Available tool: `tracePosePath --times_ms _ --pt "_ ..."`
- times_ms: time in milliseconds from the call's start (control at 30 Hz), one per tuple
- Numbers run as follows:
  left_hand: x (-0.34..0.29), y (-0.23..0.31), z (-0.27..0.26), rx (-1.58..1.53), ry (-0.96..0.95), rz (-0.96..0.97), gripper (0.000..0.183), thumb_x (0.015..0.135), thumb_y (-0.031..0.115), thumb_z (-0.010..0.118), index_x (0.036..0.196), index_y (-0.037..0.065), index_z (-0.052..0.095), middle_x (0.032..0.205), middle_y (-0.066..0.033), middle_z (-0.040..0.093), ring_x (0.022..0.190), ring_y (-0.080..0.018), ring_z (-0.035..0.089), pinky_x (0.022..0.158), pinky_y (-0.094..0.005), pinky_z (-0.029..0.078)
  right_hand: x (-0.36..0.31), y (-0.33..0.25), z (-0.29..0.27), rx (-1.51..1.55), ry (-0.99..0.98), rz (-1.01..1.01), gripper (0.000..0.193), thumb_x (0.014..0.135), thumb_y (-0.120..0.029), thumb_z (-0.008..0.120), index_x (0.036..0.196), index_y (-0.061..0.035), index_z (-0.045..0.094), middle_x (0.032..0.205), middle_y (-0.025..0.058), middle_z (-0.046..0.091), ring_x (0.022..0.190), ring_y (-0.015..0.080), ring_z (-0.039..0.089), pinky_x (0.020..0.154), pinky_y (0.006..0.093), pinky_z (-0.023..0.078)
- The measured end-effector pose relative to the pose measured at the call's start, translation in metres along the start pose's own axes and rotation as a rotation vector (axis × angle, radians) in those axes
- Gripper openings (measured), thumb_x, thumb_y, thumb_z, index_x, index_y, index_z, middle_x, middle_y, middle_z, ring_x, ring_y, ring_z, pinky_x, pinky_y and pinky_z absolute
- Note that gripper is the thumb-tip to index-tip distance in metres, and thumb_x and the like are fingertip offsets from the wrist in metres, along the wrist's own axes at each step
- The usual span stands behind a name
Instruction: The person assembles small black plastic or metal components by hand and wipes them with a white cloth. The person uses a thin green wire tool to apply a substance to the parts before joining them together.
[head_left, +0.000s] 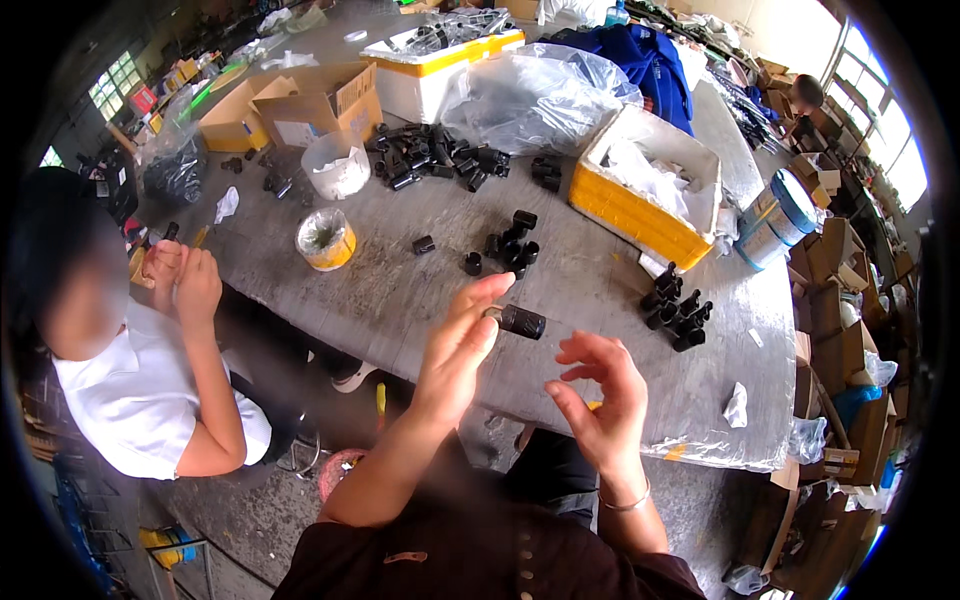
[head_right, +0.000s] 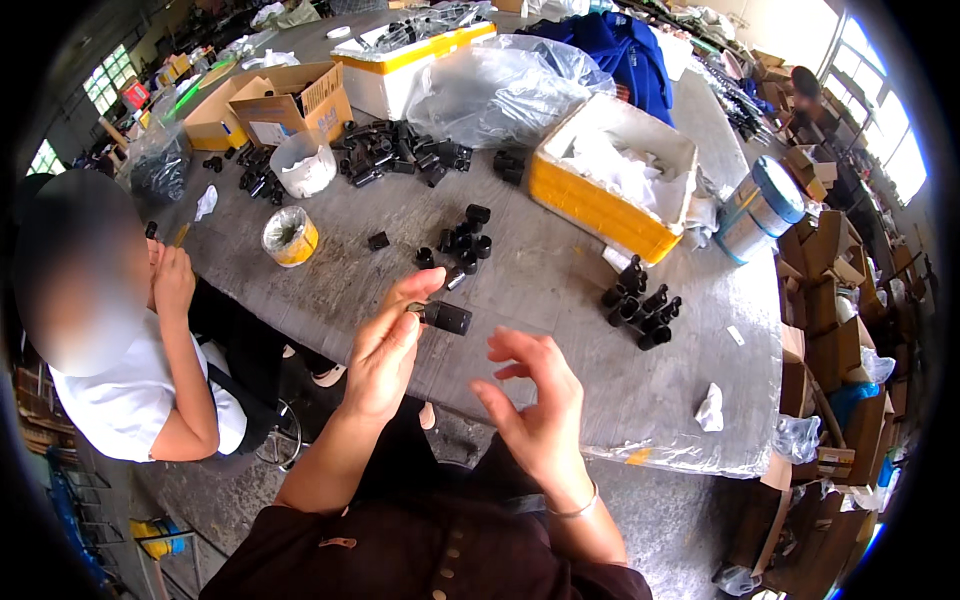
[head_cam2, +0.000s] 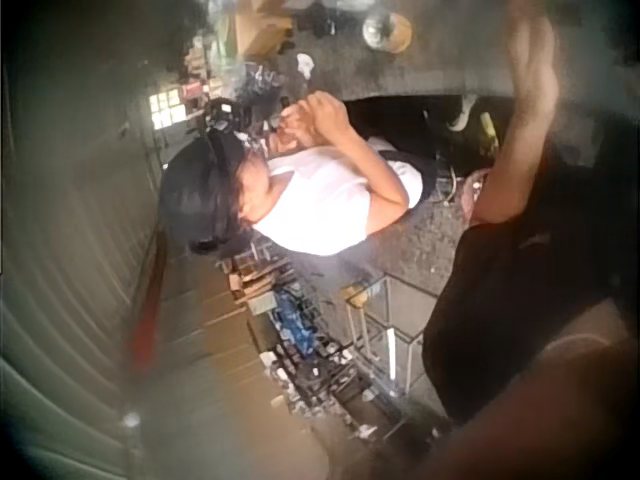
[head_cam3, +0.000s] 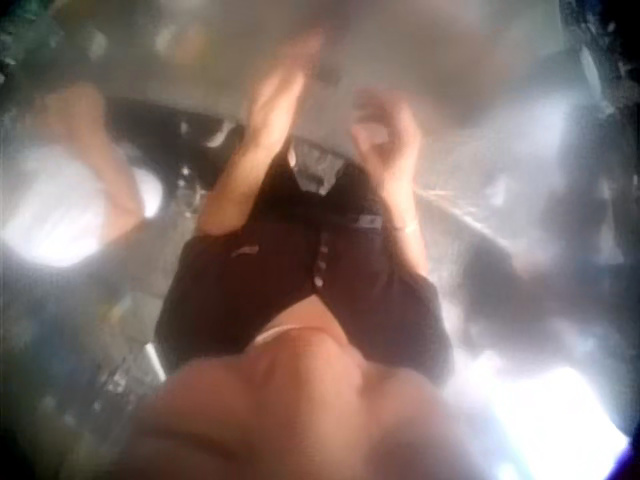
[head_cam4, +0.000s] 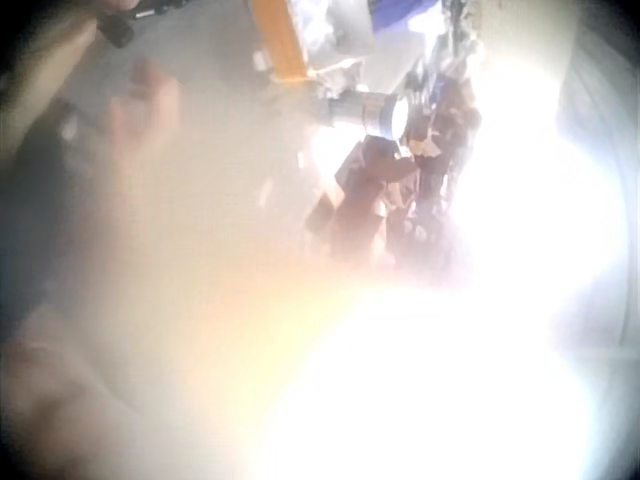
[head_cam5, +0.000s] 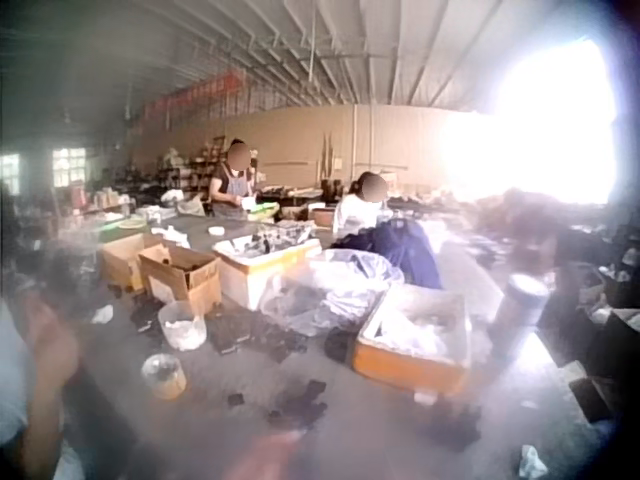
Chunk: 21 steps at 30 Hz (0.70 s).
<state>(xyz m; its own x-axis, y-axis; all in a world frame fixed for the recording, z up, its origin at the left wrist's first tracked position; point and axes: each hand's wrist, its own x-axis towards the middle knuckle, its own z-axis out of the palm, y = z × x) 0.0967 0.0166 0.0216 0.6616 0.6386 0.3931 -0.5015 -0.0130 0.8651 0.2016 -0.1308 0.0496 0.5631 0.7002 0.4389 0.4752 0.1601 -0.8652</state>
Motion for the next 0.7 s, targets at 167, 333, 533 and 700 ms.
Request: tracePosePath --times_ms 167,333,533,700 --pt "-0.014 0.012 0.009 0.118 -0.041 -0.002 0.031 0.099 0.020 0.048 0.114 -0.005 0.060 0.138 -0.0110 0.044 0.130 -0.0207 0.037 0.106 -0.0318 0.028 0.010 0.009 0.017 0.116 0.021 -0.014 0.045 0.070 0.012 0.072 0.111 -0.0006 0.058 0.103 0.0105 0.060 0.089 0.0186 0.062 0.071 0.0272 0.055" --pt "-0.019 0.019 0.012 0.130 -0.032 -0.038 0.031 0.098 0.017 0.049 0.116 -0.006 0.058 0.139 -0.0124 0.043 0.130 -0.0215 0.037 0.109 -0.0352 0.025 0.009 0.019 0.020 0.188 -0.010 -0.018 0.035 0.073 0.011 0.071 0.104 0.0014 0.060 0.099 0.0101 0.061 0.087 0.0165 0.062 0.072 0.0273 0.055" --pt "-0.021 0.024 0.004 0.102 -0.109 -0.147 0.030 0.094 0.011 0.050 0.117 -0.007 0.059 0.139 -0.0125 0.043 0.131 -0.0217 0.037 0.110 -0.0350 0.025 0.003 0.019 0.019 0.390 -0.010 0.202 0.018 0.086 -0.007 0.067 0.100 0.0037 0.061 0.083 0.0042 0.060 0.076 0.0102 0.058 0.064 0.0231 0.049" --pt "-0.019 0.031 -0.002 0.197 -0.255 -0.163 0.024 0.092 0.006 0.049 0.109 -0.006 0.062 0.137 -0.0100 0.043 0.128 -0.0209 0.039 0.106 -0.0328 0.029 0.003 0.034 0.014 0.419 -0.130 0.351 0.037 0.098 -0.033 0.052 0.088 0.0009 0.061 0.068 0.0022 0.058 0.059 0.0084 0.053 0.053 0.0212 0.041"
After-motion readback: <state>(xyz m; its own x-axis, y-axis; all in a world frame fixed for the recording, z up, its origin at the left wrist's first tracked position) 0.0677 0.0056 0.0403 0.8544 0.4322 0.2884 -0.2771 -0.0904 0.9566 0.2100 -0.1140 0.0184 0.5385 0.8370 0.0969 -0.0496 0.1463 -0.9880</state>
